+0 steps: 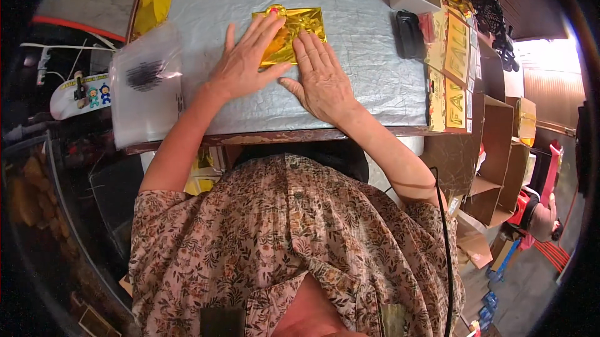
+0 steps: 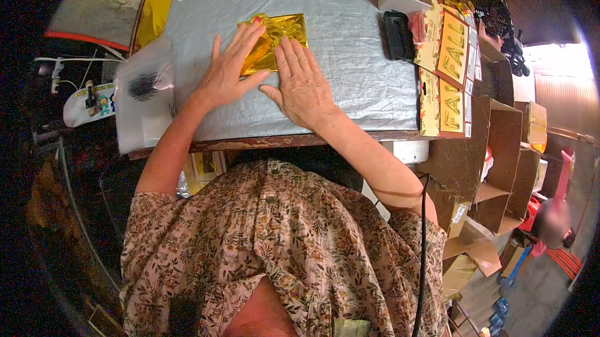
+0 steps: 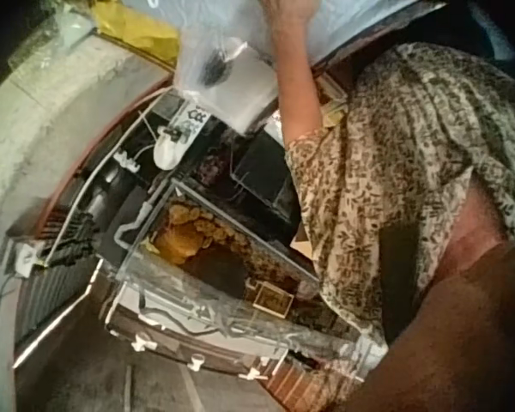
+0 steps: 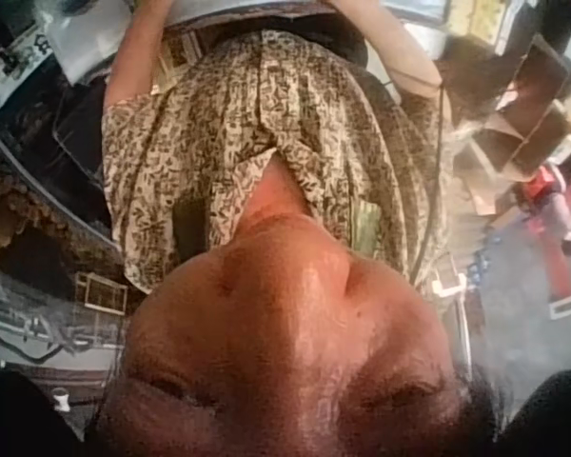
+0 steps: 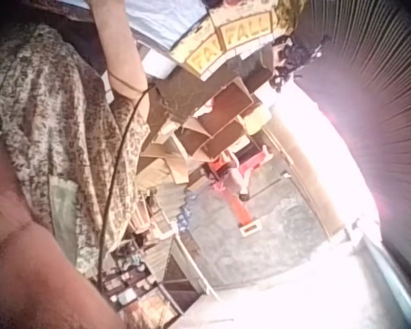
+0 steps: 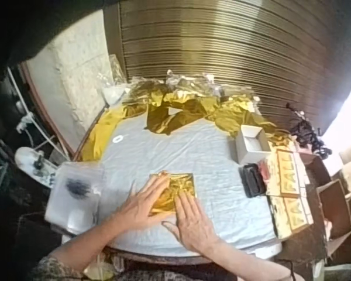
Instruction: Fold and package gold-colored foil sheets onto white backing cards.
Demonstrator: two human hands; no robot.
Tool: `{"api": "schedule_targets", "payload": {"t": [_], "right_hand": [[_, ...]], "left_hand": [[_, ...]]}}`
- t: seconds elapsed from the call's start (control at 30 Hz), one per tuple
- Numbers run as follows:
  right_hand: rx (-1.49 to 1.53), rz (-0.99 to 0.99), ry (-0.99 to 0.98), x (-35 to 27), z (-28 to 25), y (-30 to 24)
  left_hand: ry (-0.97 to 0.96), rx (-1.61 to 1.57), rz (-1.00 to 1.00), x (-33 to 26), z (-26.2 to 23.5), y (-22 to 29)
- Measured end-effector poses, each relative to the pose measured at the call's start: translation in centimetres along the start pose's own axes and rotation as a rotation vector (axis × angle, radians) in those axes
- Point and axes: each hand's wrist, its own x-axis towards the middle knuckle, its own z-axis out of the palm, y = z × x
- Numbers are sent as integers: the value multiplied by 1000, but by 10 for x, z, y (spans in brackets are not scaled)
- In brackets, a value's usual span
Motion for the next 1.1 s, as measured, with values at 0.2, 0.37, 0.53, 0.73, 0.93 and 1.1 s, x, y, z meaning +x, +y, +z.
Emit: {"api": "schedule_targets", "payload": {"t": [0.2, 0.37, 0.53, 0.73, 0.93, 1.1], "right_hand": [[-17, -8, 23, -2, 3, 1], [-5, 10, 87, 1, 4, -5], [-240, -33, -44, 25, -2, 8], [262, -68, -218, 42, -101, 5], [962, 294, -649, 49, -137, 17], [1110, 409, -639, 44, -120, 36]], "left_hand": [[30, 280, 317, 0, -34, 15], [121, 395, 542, 5, -17, 12], [113, 380, 580, 11, -37, 16], [-235, -483, 101, 4, -95, 18], [-407, -1772, -296, 4, -99, 30], [-131, -1617, -416, 6, -60, 44]]}}
